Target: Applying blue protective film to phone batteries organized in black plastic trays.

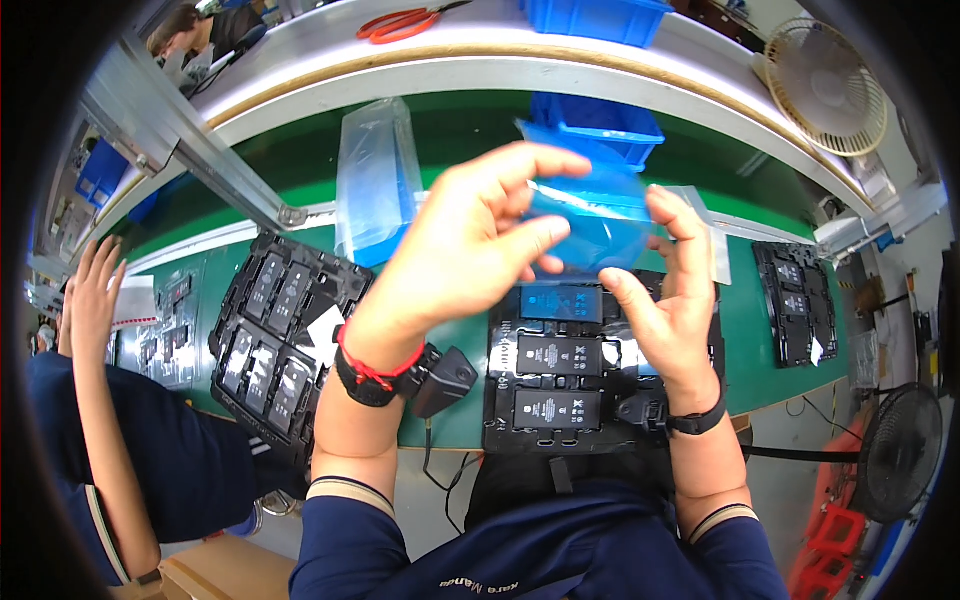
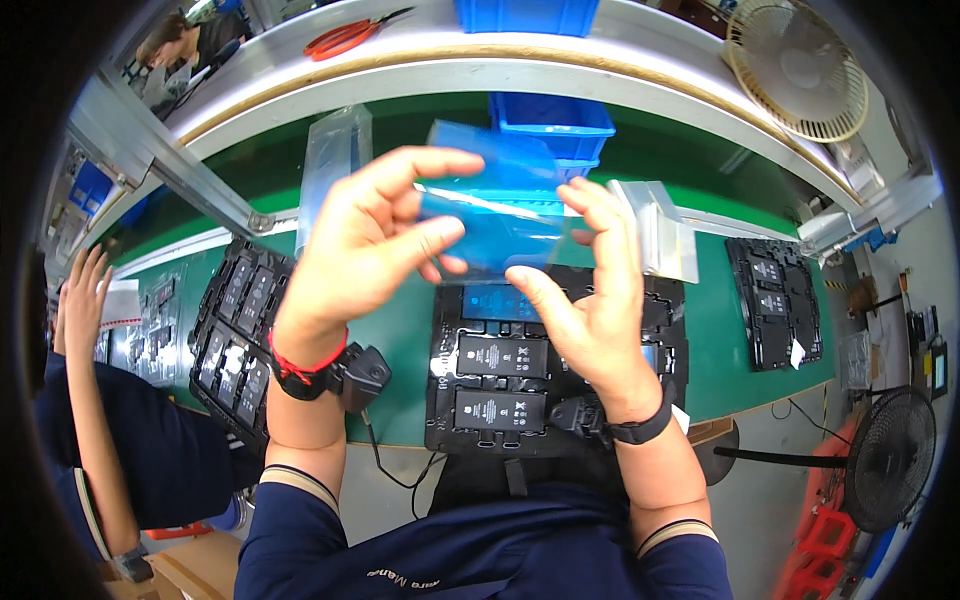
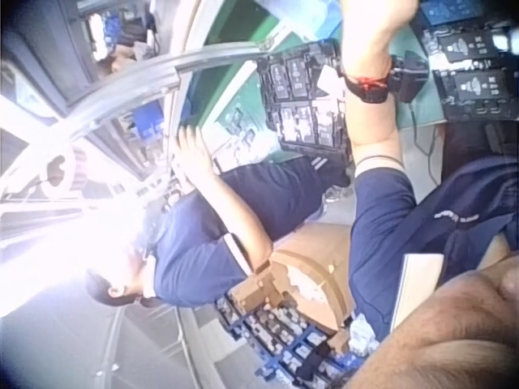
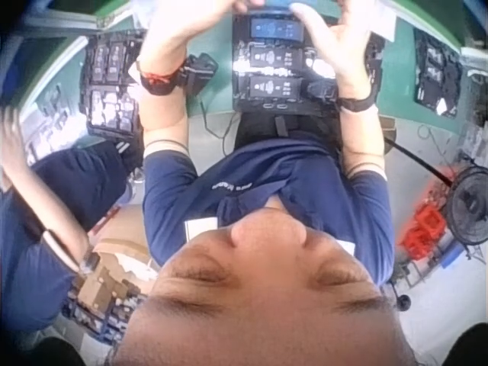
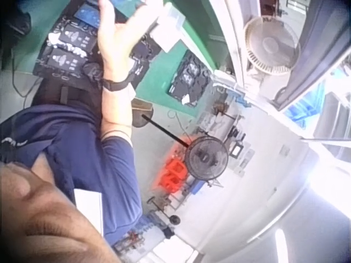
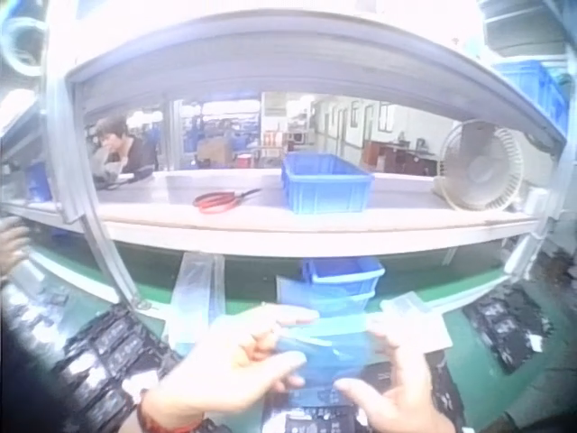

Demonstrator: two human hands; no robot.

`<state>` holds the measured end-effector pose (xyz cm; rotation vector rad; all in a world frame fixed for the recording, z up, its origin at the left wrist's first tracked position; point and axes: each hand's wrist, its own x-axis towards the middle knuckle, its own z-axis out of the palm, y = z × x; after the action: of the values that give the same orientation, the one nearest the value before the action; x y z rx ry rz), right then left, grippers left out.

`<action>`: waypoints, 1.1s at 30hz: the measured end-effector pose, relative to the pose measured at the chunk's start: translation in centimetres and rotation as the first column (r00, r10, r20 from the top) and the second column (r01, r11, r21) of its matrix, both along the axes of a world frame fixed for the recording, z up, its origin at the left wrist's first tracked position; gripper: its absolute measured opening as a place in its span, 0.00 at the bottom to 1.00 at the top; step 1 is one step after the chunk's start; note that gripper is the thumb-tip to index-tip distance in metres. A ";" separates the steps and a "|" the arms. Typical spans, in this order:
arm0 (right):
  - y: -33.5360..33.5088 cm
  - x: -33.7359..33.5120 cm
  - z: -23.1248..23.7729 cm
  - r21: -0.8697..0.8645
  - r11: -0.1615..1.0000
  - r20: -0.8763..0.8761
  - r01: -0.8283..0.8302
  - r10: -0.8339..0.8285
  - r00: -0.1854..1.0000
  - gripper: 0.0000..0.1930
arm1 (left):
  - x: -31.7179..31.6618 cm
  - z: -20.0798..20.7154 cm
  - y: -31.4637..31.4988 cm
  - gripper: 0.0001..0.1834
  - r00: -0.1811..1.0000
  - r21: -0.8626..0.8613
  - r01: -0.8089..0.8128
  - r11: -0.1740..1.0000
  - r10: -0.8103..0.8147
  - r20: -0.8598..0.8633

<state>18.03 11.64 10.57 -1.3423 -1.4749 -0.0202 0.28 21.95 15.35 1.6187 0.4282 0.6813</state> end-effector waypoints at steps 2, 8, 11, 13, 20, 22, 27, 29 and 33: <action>-0.1 0.0 -0.7 0.003 0.999 -0.171 -0.047 0.047 0.984 0.21 | 0.8 -0.6 -0.6 0.21 0.997 -0.018 0.072 0.997 -0.072 0.025; -2.0 0.6 -0.7 -0.059 0.991 -0.306 -0.117 0.093 0.947 0.05 | 1.0 -0.7 -0.8 0.21 0.995 0.071 0.076 0.995 -0.070 -0.074; -2.3 0.9 -0.4 -0.027 0.989 -0.273 -0.146 0.133 0.953 0.06 | 1.0 -1.2 -0.5 0.13 0.992 0.039 0.108 0.993 -0.105 -0.068; -2.6 0.5 -0.1 -0.013 0.995 -0.269 -0.097 0.090 0.959 0.06 | 1.1 -1.1 -0.6 0.05 0.993 0.044 0.083 0.996 -0.079 -0.091; -3.0 0.4 0.1 0.153 0.987 0.086 0.038 -0.052 0.995 0.08 | 0.7 -1.3 -0.4 0.07 0.973 0.325 -0.027 0.945 0.099 -0.208; -3.7 -0.2 0.2 0.109 0.992 -0.008 0.071 -0.070 0.998 0.07 | 0.4 -0.9 -0.3 0.08 0.965 0.460 -0.005 0.888 0.125 -0.231; -4.6 0.6 -1.2 -0.033 0.985 -0.588 -0.166 0.115 0.800 0.03 | -0.6 0.2 0.6 0.12 0.935 0.449 -0.221 0.865 0.319 -0.154; -4.8 0.9 -1.8 -0.196 0.937 -0.736 -0.291 0.056 0.675 0.03 | -1.4 0.3 1.7 0.10 0.908 0.484 -0.370 0.793 0.418 0.011; -4.6 1.1 -4.8 -0.526 0.743 -0.704 -0.413 -0.109 0.701 0.05 | -2.9 0.7 2.8 0.09 0.877 0.214 -0.470 0.856 0.425 0.225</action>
<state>19.10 7.05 5.73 -1.4968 -0.9180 1.1334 -2.64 24.77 16.04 1.7043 0.6207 1.2698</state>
